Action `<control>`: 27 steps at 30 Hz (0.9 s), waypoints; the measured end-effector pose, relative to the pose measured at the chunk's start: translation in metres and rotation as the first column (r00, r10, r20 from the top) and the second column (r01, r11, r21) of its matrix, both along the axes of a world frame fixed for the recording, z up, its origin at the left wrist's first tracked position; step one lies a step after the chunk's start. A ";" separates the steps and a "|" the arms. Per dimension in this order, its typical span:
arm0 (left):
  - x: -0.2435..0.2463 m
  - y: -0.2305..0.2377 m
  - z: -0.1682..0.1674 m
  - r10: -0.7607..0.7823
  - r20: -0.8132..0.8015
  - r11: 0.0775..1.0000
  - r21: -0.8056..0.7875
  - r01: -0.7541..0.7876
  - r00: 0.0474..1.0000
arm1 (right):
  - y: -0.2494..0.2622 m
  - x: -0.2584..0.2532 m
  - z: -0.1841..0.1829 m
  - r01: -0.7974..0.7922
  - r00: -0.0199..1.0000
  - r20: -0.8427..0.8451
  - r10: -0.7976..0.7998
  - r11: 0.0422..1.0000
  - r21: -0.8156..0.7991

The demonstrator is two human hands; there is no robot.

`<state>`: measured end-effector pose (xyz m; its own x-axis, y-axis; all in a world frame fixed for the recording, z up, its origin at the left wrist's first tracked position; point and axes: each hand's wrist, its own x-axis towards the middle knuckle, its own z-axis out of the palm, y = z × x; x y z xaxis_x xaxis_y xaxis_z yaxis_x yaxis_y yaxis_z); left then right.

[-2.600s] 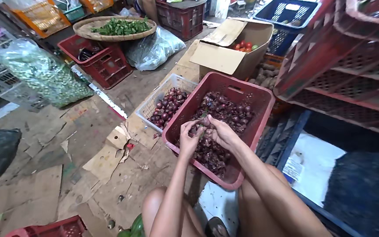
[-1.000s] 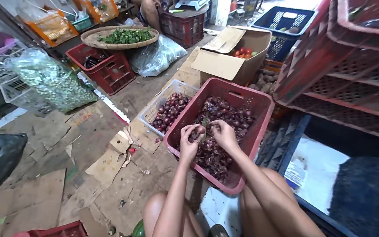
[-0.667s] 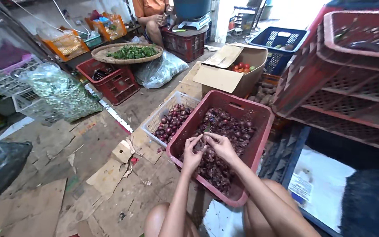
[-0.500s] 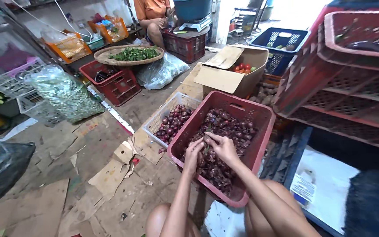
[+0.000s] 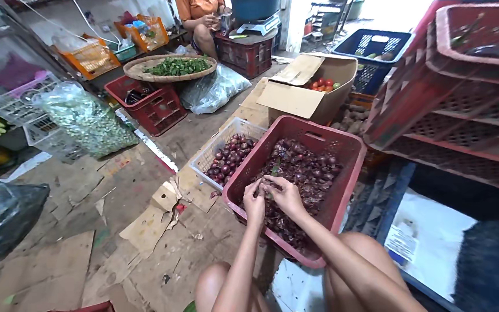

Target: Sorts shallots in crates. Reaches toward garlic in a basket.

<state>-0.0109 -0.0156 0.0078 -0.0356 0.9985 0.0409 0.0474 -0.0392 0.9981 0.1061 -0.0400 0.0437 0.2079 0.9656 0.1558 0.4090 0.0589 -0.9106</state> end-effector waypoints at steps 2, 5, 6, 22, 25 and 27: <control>0.002 0.001 0.000 0.037 0.039 0.999 -0.002 -0.037 0.999 | 0.000 0.001 0.000 0.011 1.000 0.011 -0.011 1.000 0.012; 0.002 0.006 0.000 0.074 0.003 0.997 0.022 -0.074 0.997 | -0.001 0.003 0.000 -0.014 1.000 0.017 0.014 1.000 0.002; 0.001 0.007 0.000 0.086 -0.017 0.996 0.028 -0.085 0.996 | 0.000 0.004 0.000 -0.031 0.999 -0.007 0.031 0.999 -0.019; 0.002 0.009 0.003 0.160 -0.348 0.971 0.225 -0.084 0.924 | 0.003 0.010 0.013 -0.200 0.797 -0.603 -0.030 0.929 -0.311; 0.001 0.007 0.005 0.150 -0.432 0.969 0.244 -0.045 0.889 | 0.006 0.015 0.010 -0.188 0.849 -0.528 -0.014 0.926 -0.328; 0.002 0.006 0.007 0.142 -0.475 0.969 0.246 -0.023 0.868 | 0.008 0.020 0.010 -0.158 0.905 -0.426 0.002 0.930 -0.332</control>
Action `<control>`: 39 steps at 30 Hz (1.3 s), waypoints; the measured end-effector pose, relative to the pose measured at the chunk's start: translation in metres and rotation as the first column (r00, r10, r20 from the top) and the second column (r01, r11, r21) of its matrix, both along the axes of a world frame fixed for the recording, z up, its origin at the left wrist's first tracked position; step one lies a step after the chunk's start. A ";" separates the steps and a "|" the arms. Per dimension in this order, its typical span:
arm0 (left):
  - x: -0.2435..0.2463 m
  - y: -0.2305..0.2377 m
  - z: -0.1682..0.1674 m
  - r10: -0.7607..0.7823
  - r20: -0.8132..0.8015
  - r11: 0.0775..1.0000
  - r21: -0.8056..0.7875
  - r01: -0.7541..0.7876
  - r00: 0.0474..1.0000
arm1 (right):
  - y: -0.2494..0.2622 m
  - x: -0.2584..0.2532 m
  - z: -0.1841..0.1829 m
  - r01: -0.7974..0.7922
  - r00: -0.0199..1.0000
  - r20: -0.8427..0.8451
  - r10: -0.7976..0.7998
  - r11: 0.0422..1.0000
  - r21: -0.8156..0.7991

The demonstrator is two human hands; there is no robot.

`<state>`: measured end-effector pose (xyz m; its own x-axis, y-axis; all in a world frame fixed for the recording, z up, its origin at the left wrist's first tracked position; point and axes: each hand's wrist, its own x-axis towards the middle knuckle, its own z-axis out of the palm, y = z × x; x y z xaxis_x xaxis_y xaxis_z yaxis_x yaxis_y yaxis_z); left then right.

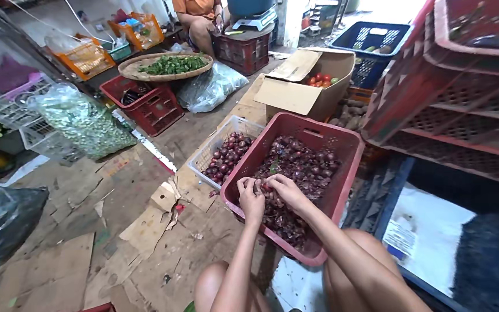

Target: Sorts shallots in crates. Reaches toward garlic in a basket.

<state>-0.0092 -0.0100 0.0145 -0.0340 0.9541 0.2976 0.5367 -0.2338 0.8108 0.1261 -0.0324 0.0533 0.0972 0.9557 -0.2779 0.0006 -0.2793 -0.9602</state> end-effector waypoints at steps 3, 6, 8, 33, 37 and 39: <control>0.002 -0.003 0.001 0.001 -0.068 1.000 -0.006 -0.001 0.998 | 0.000 0.004 0.005 -0.008 0.993 0.116 0.011 1.000 -0.023; 0.002 -0.003 0.001 0.017 -0.094 0.999 -0.027 -0.020 0.995 | -0.002 0.005 0.009 -0.009 0.953 0.303 0.020 0.999 -0.036; -0.005 0.003 0.001 0.027 -0.079 0.993 -0.112 -0.036 0.997 | -0.006 0.009 0.017 0.029 0.907 0.422 -0.006 0.998 -0.047; -0.013 0.012 -0.006 -0.334 0.076 0.940 -0.054 0.338 0.940 | -0.001 0.000 0.004 0.142 0.947 -0.256 -0.193 0.969 -0.204; -0.011 0.010 -0.013 -0.379 0.050 0.918 -0.105 0.383 0.924 | -0.006 0.000 0.008 0.034 0.998 -0.042 -0.043 0.983 -0.180; -0.006 0.005 -0.015 -0.365 0.025 0.923 -0.122 0.366 0.931 | -0.008 -0.003 0.008 0.027 1.000 0.017 -0.025 0.989 -0.142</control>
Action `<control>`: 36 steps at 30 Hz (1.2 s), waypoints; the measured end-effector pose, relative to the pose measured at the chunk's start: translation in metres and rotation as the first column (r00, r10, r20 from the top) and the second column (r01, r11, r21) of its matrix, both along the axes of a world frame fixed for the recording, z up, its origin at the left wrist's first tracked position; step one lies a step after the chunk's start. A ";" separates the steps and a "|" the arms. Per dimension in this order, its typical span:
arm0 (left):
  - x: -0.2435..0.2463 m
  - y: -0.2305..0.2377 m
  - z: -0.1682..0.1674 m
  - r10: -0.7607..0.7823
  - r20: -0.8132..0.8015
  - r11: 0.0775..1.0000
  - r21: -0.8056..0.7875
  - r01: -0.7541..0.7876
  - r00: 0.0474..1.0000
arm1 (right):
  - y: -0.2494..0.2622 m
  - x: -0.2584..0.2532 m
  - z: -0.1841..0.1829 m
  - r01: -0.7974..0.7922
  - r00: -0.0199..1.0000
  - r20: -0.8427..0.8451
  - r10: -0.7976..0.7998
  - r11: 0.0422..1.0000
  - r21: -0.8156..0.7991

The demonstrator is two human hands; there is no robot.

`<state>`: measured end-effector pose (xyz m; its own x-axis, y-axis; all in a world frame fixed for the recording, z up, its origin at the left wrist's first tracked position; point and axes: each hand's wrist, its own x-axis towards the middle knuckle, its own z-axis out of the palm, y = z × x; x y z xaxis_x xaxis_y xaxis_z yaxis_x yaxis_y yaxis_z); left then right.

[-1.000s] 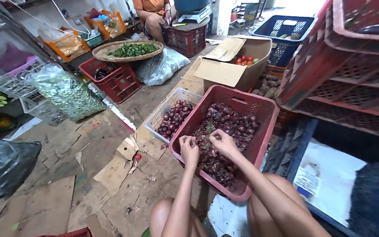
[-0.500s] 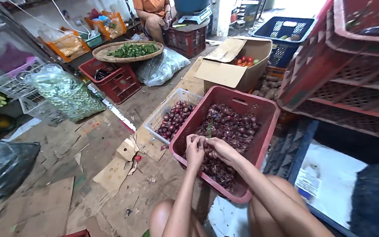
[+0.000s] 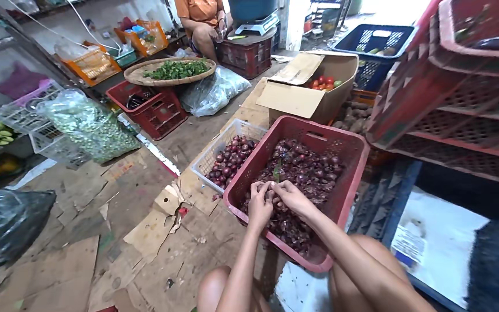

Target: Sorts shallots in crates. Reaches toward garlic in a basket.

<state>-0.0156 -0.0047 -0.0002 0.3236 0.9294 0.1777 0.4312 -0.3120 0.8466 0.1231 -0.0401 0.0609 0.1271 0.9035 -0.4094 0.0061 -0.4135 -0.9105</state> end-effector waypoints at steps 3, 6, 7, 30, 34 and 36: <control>0.006 -0.004 -0.004 0.029 0.024 0.999 0.015 -0.029 0.999 | 0.000 0.001 -0.005 0.046 0.998 -0.036 -0.046 0.999 0.018; 0.008 -0.003 -0.009 0.014 0.153 0.999 0.040 -0.020 0.988 | 0.002 0.007 -0.006 0.049 0.995 -0.083 -0.048 0.999 0.009; 0.008 -0.003 -0.010 0.004 0.206 0.999 0.051 -0.015 0.979 | 0.002 0.009 -0.006 0.056 0.993 -0.105 -0.055 0.998 0.010; 0.005 0.002 -0.012 -0.035 0.306 0.997 0.082 0.010 0.951 | 0.003 0.015 -0.007 0.059 0.998 0.005 -0.059 0.997 0.047; 0.002 0.003 -0.010 -0.046 0.337 0.998 0.065 0.026 0.940 | 0.003 0.016 -0.002 0.035 0.998 0.042 -0.037 0.998 0.055; 0.002 0.004 -0.010 -0.029 0.363 0.998 0.058 0.009 0.931 | 0.003 0.018 -0.002 0.015 0.999 0.041 -0.018 0.997 0.072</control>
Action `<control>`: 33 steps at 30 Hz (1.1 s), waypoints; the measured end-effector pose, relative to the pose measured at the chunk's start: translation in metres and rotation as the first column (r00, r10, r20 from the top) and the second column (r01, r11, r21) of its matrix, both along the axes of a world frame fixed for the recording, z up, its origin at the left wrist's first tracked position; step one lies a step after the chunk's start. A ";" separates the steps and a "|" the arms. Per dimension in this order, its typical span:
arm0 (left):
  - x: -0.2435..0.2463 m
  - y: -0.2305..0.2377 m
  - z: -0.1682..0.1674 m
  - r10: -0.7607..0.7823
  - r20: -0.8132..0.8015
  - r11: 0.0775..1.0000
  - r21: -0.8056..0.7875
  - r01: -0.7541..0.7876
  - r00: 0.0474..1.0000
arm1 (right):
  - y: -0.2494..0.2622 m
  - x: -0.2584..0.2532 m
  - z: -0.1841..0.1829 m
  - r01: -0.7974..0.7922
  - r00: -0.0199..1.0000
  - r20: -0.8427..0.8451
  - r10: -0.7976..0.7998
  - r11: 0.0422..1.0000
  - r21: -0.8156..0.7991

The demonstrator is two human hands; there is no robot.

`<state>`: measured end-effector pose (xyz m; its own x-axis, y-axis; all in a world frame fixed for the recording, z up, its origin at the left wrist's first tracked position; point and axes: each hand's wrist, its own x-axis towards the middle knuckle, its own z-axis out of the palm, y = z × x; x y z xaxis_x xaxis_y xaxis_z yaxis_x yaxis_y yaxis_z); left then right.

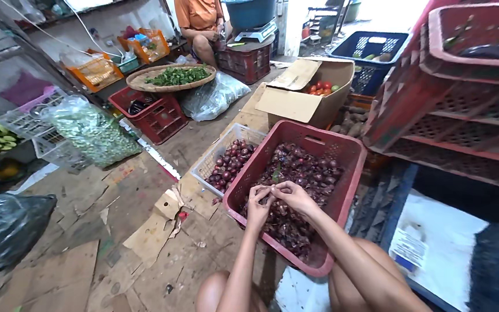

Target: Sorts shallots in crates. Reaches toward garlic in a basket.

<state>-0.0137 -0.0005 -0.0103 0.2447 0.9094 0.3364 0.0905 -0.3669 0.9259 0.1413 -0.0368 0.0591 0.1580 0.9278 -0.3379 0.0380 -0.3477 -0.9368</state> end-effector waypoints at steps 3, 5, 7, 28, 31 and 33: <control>0.000 0.000 -0.002 0.096 0.018 0.995 0.003 -0.096 0.995 | -0.002 0.000 -0.002 -0.032 0.999 -0.004 0.032 0.999 0.020; 0.001 -0.001 -0.002 0.176 0.013 0.984 0.009 -0.176 0.984 | -0.001 -0.004 -0.004 -0.037 0.999 0.038 0.035 0.999 0.040; 0.003 -0.002 -0.002 0.252 0.001 0.967 0.027 -0.252 0.968 | -0.001 -0.008 -0.008 -0.046 0.993 0.111 0.039 0.997 0.060; -0.001 0.000 0.003 0.011 -0.106 1.000 -0.018 -0.012 0.994 | -0.002 -0.006 -0.007 -0.016 0.999 -0.030 0.014 0.999 -0.047; -0.002 0.004 0.007 0.061 -0.031 0.998 0.020 -0.060 0.998 | -0.003 -0.002 -0.004 -0.064 0.997 -0.050 0.063 0.998 -0.011; 0.000 0.001 0.015 0.155 -0.036 0.987 0.047 -0.154 0.987 | -0.004 -0.004 0.006 -0.135 0.991 -0.009 0.135 0.991 0.020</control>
<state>-0.0135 0.0009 0.0048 0.1164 0.9217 0.3700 0.1858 -0.3862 0.9035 0.1370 -0.0409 0.0650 0.0275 0.9466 -0.3211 0.0742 -0.3223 -0.9437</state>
